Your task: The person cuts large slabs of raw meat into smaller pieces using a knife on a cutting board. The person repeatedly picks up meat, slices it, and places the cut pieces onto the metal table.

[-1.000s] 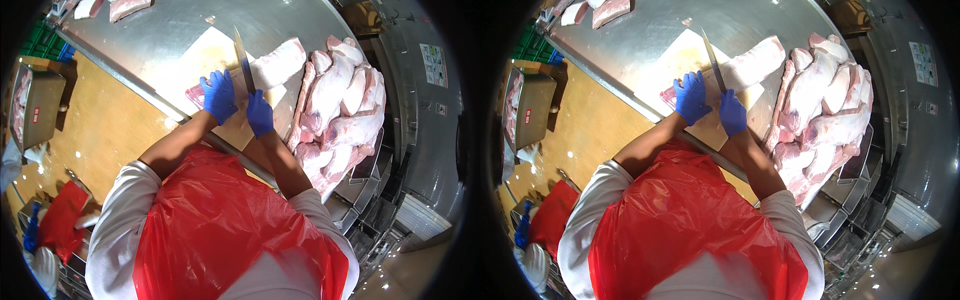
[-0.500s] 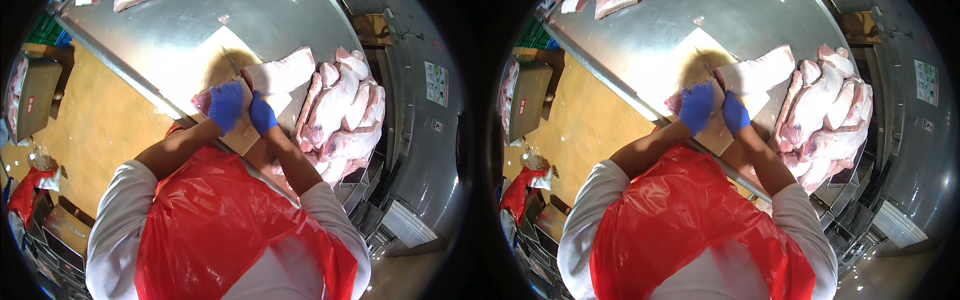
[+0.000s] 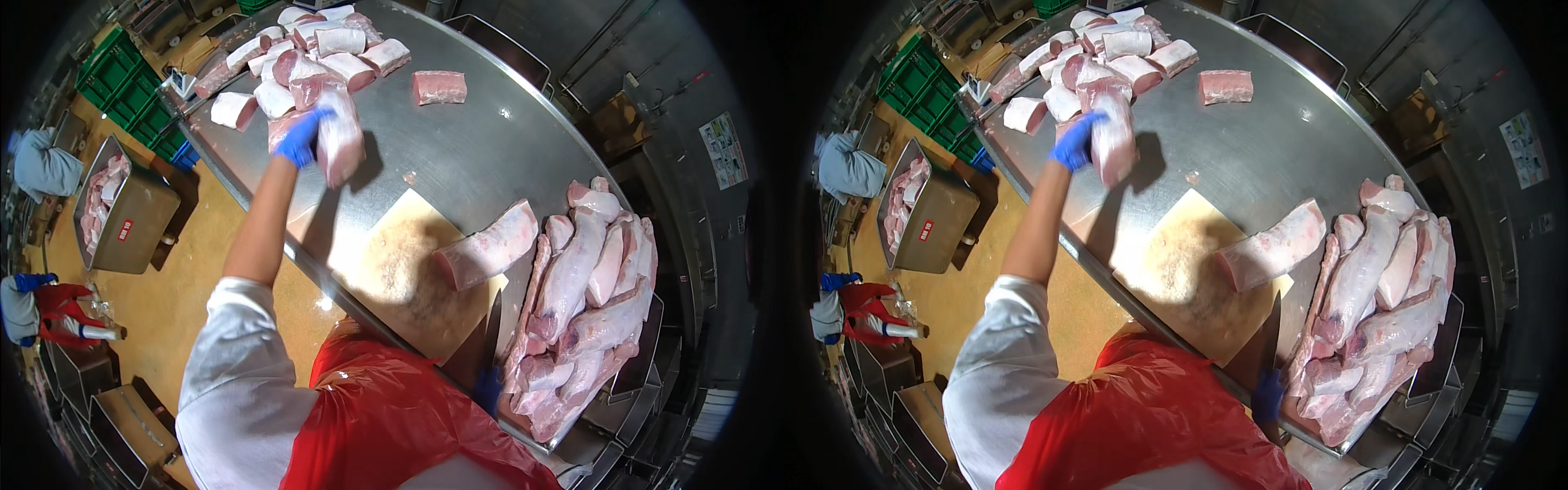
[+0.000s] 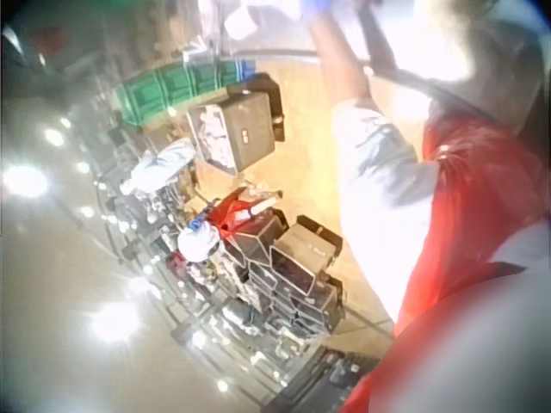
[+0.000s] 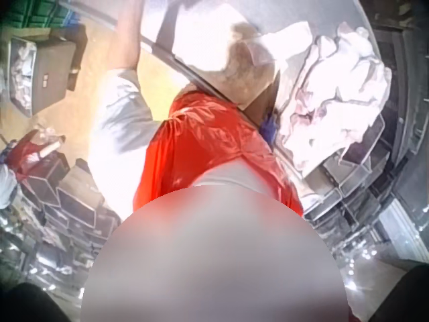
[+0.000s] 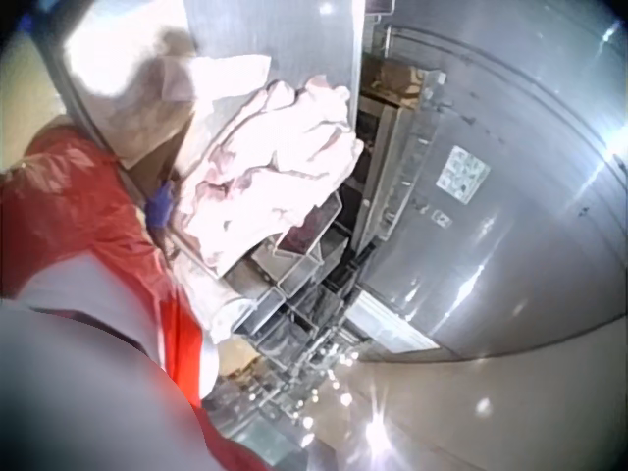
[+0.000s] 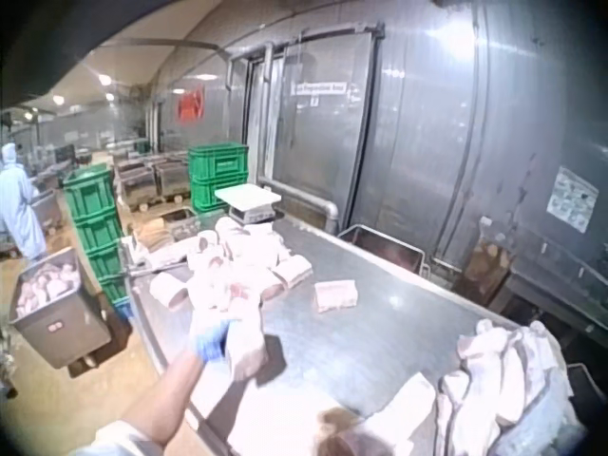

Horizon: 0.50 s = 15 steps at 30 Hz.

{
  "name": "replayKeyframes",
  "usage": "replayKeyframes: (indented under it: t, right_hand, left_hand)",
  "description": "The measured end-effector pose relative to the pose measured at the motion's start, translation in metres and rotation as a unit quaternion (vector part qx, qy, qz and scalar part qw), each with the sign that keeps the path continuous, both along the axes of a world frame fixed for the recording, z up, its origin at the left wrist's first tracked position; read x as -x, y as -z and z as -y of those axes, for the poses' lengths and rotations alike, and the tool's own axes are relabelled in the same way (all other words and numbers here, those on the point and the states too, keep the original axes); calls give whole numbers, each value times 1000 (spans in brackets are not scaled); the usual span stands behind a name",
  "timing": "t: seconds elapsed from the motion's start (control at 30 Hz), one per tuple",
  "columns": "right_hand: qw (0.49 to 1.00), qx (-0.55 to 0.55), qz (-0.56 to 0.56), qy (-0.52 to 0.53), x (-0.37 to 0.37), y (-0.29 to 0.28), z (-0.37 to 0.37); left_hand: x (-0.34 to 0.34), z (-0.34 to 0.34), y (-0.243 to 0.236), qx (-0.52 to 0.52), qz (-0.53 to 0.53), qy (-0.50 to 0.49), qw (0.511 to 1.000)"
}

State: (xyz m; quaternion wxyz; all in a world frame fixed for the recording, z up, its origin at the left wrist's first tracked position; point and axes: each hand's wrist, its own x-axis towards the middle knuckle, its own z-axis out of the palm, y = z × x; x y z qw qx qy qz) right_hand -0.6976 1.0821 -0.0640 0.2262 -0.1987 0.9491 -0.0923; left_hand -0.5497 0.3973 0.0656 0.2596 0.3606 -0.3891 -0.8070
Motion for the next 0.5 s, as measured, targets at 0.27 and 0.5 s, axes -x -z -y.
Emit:
replayKeyframes:
  t: [0.27,0.5]
  right_hand:
    - [984,150,-89,31,-27,18,49]
    - [952,228,-199,45,-21,-1,12]
  left_hand:
    - [134,-65,80,518,241,-8,821]
    - [217,-352,99,626,473,290,548]
